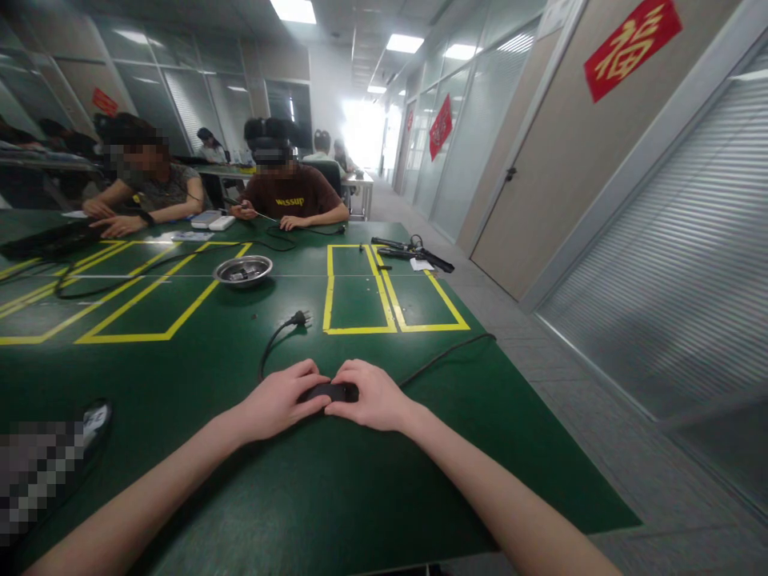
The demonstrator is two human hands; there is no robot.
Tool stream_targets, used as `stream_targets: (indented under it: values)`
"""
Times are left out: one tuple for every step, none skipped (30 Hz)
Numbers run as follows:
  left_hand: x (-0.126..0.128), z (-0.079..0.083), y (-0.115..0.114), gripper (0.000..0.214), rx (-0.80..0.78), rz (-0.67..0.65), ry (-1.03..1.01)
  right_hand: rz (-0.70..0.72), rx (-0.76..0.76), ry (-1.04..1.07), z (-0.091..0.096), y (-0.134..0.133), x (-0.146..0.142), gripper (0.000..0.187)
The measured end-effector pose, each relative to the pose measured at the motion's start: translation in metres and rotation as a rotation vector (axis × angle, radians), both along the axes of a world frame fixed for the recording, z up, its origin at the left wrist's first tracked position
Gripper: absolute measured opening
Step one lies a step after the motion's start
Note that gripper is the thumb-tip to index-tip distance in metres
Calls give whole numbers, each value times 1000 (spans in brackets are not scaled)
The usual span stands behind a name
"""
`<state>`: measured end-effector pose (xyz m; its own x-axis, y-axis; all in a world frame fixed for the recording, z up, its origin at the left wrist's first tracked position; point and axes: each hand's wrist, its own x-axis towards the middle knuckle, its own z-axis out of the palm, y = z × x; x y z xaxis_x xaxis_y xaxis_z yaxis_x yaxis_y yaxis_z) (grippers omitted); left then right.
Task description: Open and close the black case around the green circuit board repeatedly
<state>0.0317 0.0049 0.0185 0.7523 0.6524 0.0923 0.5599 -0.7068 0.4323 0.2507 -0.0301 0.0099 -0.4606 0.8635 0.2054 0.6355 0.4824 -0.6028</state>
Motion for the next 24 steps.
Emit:
stream_targets:
  values:
    - [2,-1,-1,35,35,4,11,9,7,14,1,-1,-1,23]
    - [3,-3,-1,35,58,13,27,16,19,29,2,-2,-1,23]
    - [5,-4,-1,35,68,25,49,21,36,42,3,-3,-2,25]
    - [6,-4,0,36,68,39,74,25,59,55,2,-4,-3,27]
    - [7,-5,0,37,62,52,100,27,85,63,1,-4,-3,29]
    - [7,-5,1,38,55,62,122,26,108,61,0,-4,-3,32]
    - [7,-5,2,39,55,70,137,20,124,46,-1,-4,-3,34]
    - [6,-5,3,40,62,75,145,13,132,18,-3,-3,-3,36]
    - [6,-5,4,41,75,75,148,5,133,-16,-5,-3,-2,37]
    - [5,-4,5,41,93,71,146,-3,129,-50,-6,-1,-2,38]
    - [5,-4,6,42,111,65,138,-10,124,-76,-8,0,-1,38]
    - [5,-4,6,42,130,58,126,-14,126,-90,-9,1,0,38]
    - [5,-4,6,43,145,51,109,-16,134,-91,-10,2,0,37]
    - [4,-3,7,44,157,48,91,-18,148,-83,-11,2,1,36]
    - [4,-3,7,44,166,52,79,-19,168,-73,-11,3,1,36]
    - [4,-3,7,45,174,60,80,-15,193,-63,-11,3,1,35]
    - [3,-3,8,45,180,68,92,-9,221,-58,-11,3,2,33]
    - [2,-2,8,46,184,71,109,-1,249,-58,-11,3,2,32]
    - [0,-2,9,46,187,70,123,8,278,-66,-11,3,2,30]
    - [-1,-3,10,46,191,63,130,15,308,-79,-10,3,2,30]
    - [-3,-3,11,46,197,52,129,18,339,-89,-10,3,2,29]
    - [-4,-3,12,47,207,42,119,20,368,-91,-10,3,3,28]
    - [-5,-3,13,48,222,36,106,20,396,-80,-10,3,3,28]
    - [-6,-3,13,49,238,33,92,25,425,-59,-10,3,3,28]
